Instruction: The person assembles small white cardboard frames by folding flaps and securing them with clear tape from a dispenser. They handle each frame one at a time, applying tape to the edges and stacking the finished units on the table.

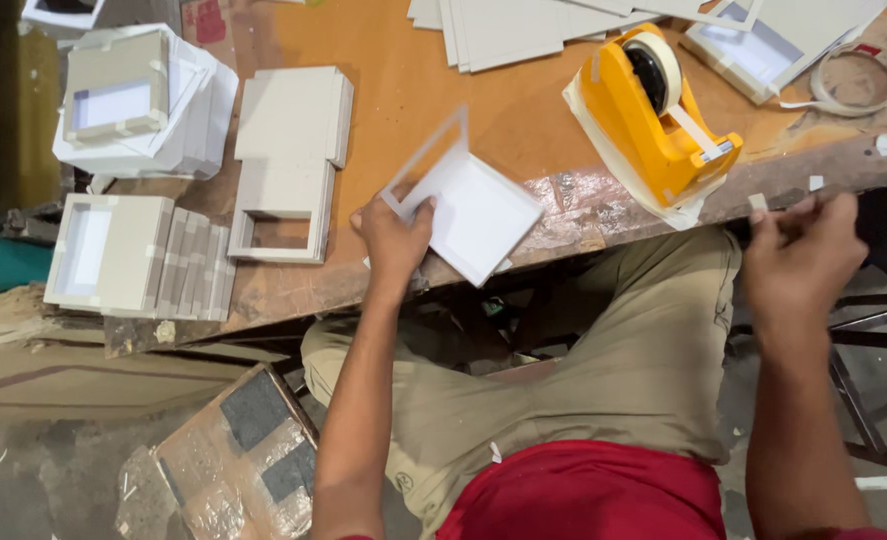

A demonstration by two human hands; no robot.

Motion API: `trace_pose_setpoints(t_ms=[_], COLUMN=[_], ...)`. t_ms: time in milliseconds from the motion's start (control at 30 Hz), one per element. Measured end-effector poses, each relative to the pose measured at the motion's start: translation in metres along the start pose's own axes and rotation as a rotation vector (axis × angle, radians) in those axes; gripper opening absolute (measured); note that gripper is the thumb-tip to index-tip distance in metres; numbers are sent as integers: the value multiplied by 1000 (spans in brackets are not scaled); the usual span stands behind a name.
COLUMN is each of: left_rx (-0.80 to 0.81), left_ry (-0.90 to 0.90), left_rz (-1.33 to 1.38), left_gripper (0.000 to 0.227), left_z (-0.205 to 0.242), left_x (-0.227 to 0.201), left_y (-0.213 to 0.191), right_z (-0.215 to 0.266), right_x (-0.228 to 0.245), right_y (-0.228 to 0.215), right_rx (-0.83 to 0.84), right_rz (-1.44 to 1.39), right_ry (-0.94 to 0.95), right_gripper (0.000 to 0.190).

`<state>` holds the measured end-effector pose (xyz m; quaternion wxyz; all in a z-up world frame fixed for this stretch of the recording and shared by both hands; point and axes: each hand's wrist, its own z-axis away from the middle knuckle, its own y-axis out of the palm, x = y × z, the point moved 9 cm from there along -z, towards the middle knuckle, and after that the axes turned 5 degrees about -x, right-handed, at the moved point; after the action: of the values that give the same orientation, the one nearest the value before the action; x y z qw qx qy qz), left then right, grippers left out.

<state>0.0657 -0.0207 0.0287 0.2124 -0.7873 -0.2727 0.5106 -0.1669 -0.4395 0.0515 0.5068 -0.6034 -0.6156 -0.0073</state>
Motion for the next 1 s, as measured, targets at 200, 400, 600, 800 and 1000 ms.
trace_pose_setpoints(t_ms=[200,400,600,800,1000], left_rx=[72,174,521,275,497], left_ry=[-216,-233,-265,234,-246], left_rz=[253,368,742,300,952], left_gripper=[91,90,48,56,37], left_z=[39,42,27,-13,-11], left_x=[-35,-26,4,-36,-71], left_y=[-1,-6,-2,-19,9], right_z=[59,64,59,62,48], right_x=[121,198,195,164,155], right_y=[23,111,169,153,90], right_rx=[197,485,691,720,471], right_rz=[-239,-424,-643,-1181,-947], right_ry=[-298,-531,-293,10,-65], right_gripper=[47,51,50,67,62])
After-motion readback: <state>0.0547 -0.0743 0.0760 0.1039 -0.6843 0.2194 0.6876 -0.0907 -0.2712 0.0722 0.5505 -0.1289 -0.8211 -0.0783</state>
